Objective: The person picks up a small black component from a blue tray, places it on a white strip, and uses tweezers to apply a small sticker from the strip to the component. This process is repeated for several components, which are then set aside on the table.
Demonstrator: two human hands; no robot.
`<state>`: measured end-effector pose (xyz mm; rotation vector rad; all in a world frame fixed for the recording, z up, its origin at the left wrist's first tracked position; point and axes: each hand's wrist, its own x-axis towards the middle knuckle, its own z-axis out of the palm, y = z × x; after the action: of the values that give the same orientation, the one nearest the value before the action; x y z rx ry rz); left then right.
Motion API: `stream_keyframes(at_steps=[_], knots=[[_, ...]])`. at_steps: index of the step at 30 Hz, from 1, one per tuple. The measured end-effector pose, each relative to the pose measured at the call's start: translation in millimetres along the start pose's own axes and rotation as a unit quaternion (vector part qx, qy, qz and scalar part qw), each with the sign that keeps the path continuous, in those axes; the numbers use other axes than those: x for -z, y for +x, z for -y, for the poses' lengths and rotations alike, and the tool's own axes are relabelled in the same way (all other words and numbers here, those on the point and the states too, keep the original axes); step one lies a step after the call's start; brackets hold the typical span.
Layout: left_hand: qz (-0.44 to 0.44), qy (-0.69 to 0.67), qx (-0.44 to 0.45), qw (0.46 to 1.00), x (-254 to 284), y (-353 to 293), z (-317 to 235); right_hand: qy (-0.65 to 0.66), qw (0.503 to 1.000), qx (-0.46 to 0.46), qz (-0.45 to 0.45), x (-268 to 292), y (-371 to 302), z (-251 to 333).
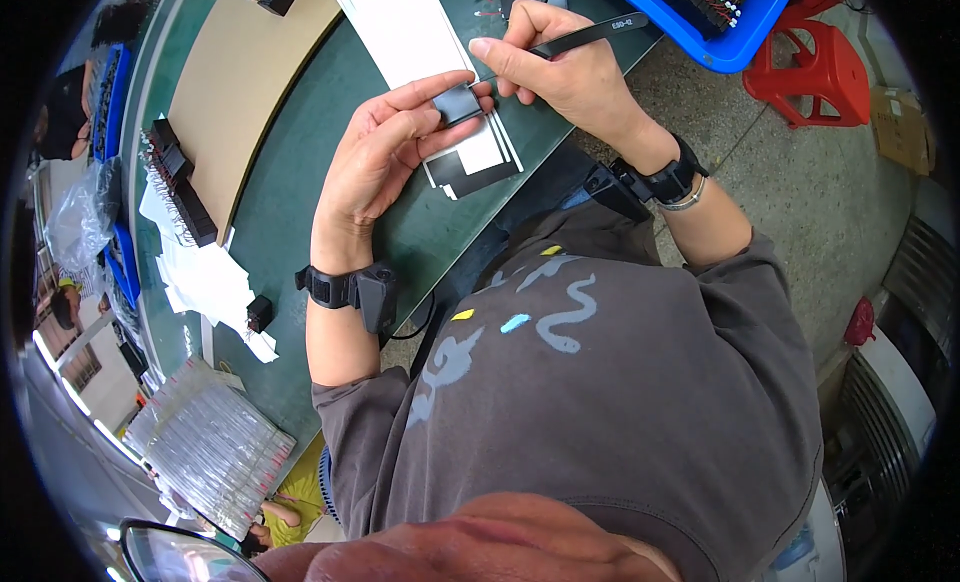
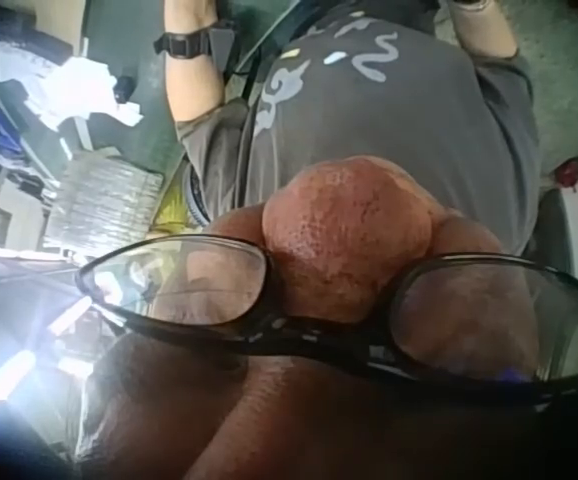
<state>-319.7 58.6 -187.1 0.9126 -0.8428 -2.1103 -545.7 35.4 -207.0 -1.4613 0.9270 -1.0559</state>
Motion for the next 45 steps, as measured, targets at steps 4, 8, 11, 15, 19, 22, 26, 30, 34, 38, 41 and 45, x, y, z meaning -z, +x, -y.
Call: stream_keyframes(at_steps=[4,8,11,15,19,22,26,30,34,38,41,45], knots=[[-0.064,0.031,-0.013,0.997,-10.5,-1.7,3.8,-0.006,1.000,0.010,-0.012,-2.5,-0.9,1.7],[-0.076,0.078,-0.034,0.993,-12.5,-2.0,6.7,0.088,0.989,0.021,-0.119,8.9,-11.5,4.7],[-0.097,0.105,-0.033,0.989,-14.5,-1.4,7.5,-0.098,0.970,0.180,-0.127,5.9,-17.0,9.3],[-0.114,0.086,-0.039,0.989,-14.1,-2.9,8.0,-0.333,0.881,0.335,0.027,-6.8,-16.4,24.9],[-0.033,0.015,-0.033,0.999,-5.9,-8.5,6.5,-0.285,0.912,0.296,0.018,-13.5,-16.2,8.8],[-0.044,0.033,-0.038,0.998,-7.9,-4.7,9.3,-0.339,0.884,0.321,0.026,-3.2,-17.5,14.3],[-0.078,0.067,-0.032,0.994,-6.0,-4.5,7.8,-0.384,0.851,0.353,0.054,3.9,-15.7,21.0],[-0.066,0.058,-0.028,0.996,-12.1,-5.6,7.9,-0.423,0.822,0.378,0.041,26.5,-6.9,34.8],[-0.072,0.056,-0.033,0.995,-13.5,-6.3,5.8,-0.542,0.758,0.362,0.001,42.6,15.9,45.5],[-0.083,0.055,-0.047,0.994,-12.3,-9.1,7.1,-0.597,0.722,0.349,-0.005,37.6,18.9,53.7],[-0.092,0.061,-0.071,0.991,-10.3,-8.0,3.0,-0.442,0.842,0.308,-0.023,33.3,11.0,62.4],[-0.099,0.082,-0.091,0.988,-6.2,-11.7,2.3,-0.036,0.997,0.071,-0.010,13.3,-24.4,56.6]])
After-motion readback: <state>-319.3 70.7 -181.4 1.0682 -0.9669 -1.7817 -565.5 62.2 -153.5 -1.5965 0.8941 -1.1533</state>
